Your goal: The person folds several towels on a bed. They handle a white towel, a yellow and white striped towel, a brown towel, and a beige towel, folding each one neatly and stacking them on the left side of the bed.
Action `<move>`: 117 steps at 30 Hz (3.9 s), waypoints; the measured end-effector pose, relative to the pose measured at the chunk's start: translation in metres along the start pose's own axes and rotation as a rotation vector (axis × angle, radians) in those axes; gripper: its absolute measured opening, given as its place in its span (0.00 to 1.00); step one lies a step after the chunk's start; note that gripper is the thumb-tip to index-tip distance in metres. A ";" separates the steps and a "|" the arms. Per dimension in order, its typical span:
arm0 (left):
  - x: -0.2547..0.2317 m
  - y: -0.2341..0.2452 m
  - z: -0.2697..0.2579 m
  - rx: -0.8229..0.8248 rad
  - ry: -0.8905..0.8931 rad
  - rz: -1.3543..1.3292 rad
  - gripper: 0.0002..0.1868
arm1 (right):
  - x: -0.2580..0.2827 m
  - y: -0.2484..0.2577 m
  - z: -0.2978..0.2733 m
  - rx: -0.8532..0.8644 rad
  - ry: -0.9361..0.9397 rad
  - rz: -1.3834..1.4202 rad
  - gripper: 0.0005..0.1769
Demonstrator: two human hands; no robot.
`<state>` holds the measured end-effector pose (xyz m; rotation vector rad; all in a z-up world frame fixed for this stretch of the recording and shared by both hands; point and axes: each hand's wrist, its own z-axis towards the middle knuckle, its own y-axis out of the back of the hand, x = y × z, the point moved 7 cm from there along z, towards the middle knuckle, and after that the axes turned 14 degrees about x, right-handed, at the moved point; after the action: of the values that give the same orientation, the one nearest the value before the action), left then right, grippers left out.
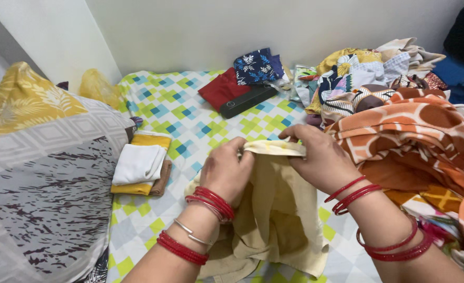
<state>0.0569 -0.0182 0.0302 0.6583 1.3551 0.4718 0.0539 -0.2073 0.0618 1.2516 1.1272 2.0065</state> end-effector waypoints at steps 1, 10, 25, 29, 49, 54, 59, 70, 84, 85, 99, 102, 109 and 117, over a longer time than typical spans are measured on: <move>0.001 0.007 0.000 -0.027 0.002 -0.027 0.14 | -0.005 0.001 -0.003 -0.007 0.007 -0.039 0.20; 0.031 0.032 0.009 -0.133 0.111 -0.047 0.16 | -0.077 0.004 -0.014 -0.053 -0.184 0.328 0.14; 0.077 0.015 0.022 0.004 -0.009 -1.261 0.13 | -0.075 -0.014 -0.018 -0.095 -0.216 1.375 0.11; 0.040 0.039 0.007 0.089 -0.150 -1.409 0.12 | -0.058 -0.019 -0.014 -0.065 -0.237 1.434 0.12; -0.016 0.007 -0.014 -0.031 -0.037 -1.231 0.10 | 0.039 0.004 0.000 -0.248 0.006 0.631 0.11; -0.020 0.010 -0.017 0.006 -0.050 -1.177 0.11 | 0.043 0.006 -0.003 -0.200 -0.022 0.674 0.13; -0.026 0.015 -0.018 -0.045 -0.069 -1.161 0.11 | 0.049 0.007 -0.005 -0.225 -0.028 0.657 0.12; -0.030 0.016 -0.014 0.085 -0.193 -1.076 0.12 | 0.056 0.015 -0.013 -0.290 0.016 0.518 0.11; -0.047 0.048 -0.031 -0.357 -0.430 -0.338 0.10 | 0.040 -0.001 0.001 -0.153 -0.002 0.848 0.14; -0.047 0.049 -0.033 -0.366 -0.443 -0.312 0.10 | 0.040 -0.002 0.001 -0.143 -0.008 0.865 0.14; -0.041 0.056 -0.032 -0.229 -0.591 -0.283 0.10 | 0.062 0.006 0.003 0.093 0.083 0.674 0.19; -0.041 0.058 -0.032 -0.180 -0.601 -0.325 0.10 | 0.070 0.007 0.004 0.052 0.042 0.521 0.18; -0.039 0.060 -0.041 -0.136 -0.586 -0.308 0.09 | 0.086 0.000 -0.005 -0.050 -0.077 0.238 0.15; -0.036 0.065 -0.045 0.122 -0.574 -0.291 0.12 | 0.080 -0.016 -0.013 -0.097 -0.125 0.479 0.11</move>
<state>0.0106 0.0129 0.0966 0.6220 0.9129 -0.0413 0.0075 -0.1431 0.0830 1.6885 0.7052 2.2445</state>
